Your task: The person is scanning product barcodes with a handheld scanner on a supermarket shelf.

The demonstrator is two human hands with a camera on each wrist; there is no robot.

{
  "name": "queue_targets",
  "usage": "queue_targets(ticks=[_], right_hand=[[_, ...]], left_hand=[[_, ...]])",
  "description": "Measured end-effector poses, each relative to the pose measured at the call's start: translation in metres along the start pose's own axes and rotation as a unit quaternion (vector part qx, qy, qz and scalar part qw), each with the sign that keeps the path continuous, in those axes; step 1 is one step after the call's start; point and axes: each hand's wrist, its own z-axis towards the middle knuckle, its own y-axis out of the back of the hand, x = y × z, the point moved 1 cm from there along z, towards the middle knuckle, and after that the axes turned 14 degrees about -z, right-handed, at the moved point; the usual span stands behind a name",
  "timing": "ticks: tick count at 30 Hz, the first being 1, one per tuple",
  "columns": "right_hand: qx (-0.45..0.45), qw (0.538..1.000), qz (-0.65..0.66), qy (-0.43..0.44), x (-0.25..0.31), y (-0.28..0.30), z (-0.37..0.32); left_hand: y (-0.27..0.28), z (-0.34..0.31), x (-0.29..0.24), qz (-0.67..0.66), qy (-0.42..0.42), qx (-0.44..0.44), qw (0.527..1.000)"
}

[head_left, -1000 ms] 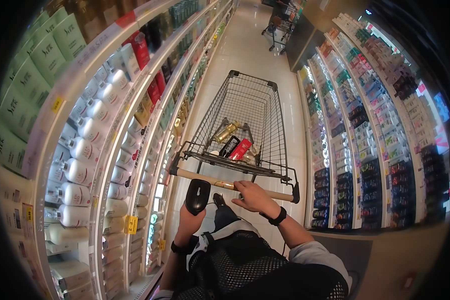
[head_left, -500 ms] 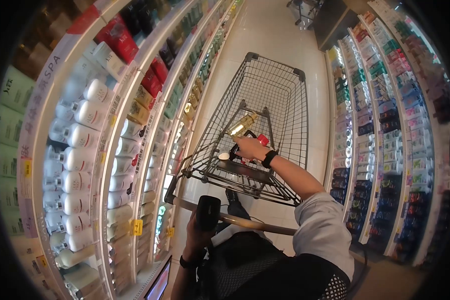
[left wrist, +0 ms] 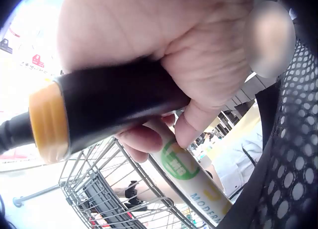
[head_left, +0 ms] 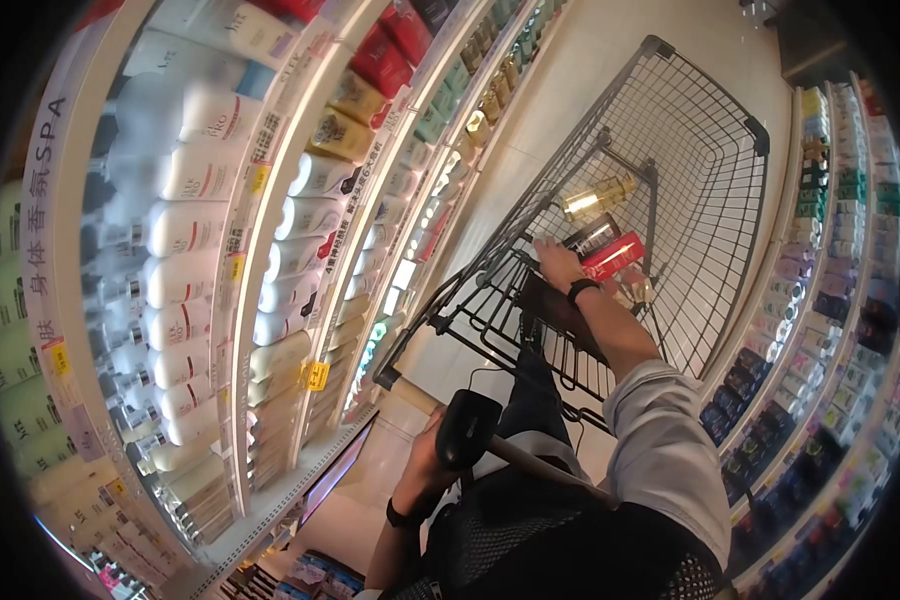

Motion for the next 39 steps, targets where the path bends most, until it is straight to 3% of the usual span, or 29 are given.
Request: queue_targets(ticks=[5, 6, 7, 11, 13, 14, 17, 19, 20, 22, 23, 25, 26, 27, 29, 30, 31, 33, 39], right_hand=[[0.052, 0.989, 0.064, -0.124, -0.004, 0.030, -0.004], [0.052, 0.983, 0.090, -0.148, -0.004, 0.042, -0.010], [0.031, 0.985, 0.095, -0.143, -0.006, 0.048, -0.014], [-0.018, 0.988, 0.101, -0.112, -0.010, 0.101, -0.042], [-0.008, 0.986, 0.109, -0.129, -0.003, 0.144, -0.064], [-0.046, 0.986, 0.117, -0.113, 0.004, 0.173, -0.078], [-0.144, 0.975, 0.155, -0.068, 0.032, 0.248, -0.114], [-0.207, 0.960, 0.184, -0.050, 0.060, 0.301, -0.149], [-0.201, 0.949, 0.236, -0.062, 0.085, 0.333, -0.167], [-0.208, 0.935, 0.276, -0.081, 0.122, 0.366, -0.196], [-0.188, 0.921, 0.334, -0.070, 0.139, 0.375, -0.204], [-0.180, 0.905, 0.382, -0.055, 0.172, 0.389, -0.220], [-0.123, 0.877, 0.463, -0.033, 0.193, 0.390, -0.224], [-0.062, 0.841, 0.537, -0.010, 0.216, 0.389, -0.228], [-0.037, 0.828, 0.558, 0.028, 0.259, 0.379, -0.232], [-0.007, 0.809, 0.586, 0.048, 0.279, 0.374, -0.234], [0.025, 0.787, 0.613, 0.067, 0.298, 0.370, -0.235], [0.043, 0.789, 0.607, 0.084, 0.333, 0.371, -0.241], [0.083, 0.775, 0.615, 0.122, 0.408, 0.358, -0.246]], left_hand=[[0.004, -0.005, 0.002, 0.031, -0.062, 0.010, 0.998], [0.004, -0.005, 0.002, 0.018, -0.038, 0.012, 0.999], [0.003, -0.006, -0.001, 0.002, -0.015, 0.012, 1.000], [0.008, -0.020, -0.020, -0.055, -0.070, -0.026, 0.996], [0.009, -0.027, -0.012, -0.084, -0.099, -0.010, 0.991], [0.010, -0.031, -0.010, -0.092, -0.113, -0.015, 0.989], [0.014, -0.048, 0.000, -0.069, -0.124, 0.000, 0.990], [0.018, -0.061, 0.016, -0.148, -0.187, -0.064, 0.969], [0.025, -0.068, 0.017, -0.090, -0.205, -0.092, 0.970], [0.039, -0.088, 0.037, -0.167, -0.143, -0.115, 0.969], [0.047, -0.096, 0.051, -0.211, -0.104, -0.125, 0.964], [0.066, -0.119, 0.033, -0.368, -0.112, -0.134, 0.913], [0.075, -0.130, 0.047, -0.418, -0.143, -0.122, 0.889], [0.081, -0.143, 0.040, -0.419, -0.153, -0.129, 0.886], [0.091, -0.170, 0.020, -0.495, -0.207, -0.158, 0.829], [0.095, -0.181, 0.030, -0.509, -0.193, -0.190, 0.817], [0.102, -0.195, 0.038, -0.511, -0.199, -0.202, 0.812], [0.115, -0.223, 0.044, -0.452, -0.142, -0.218, 0.853], [0.129, -0.280, 0.076, -0.491, -0.167, -0.245, 0.819]])
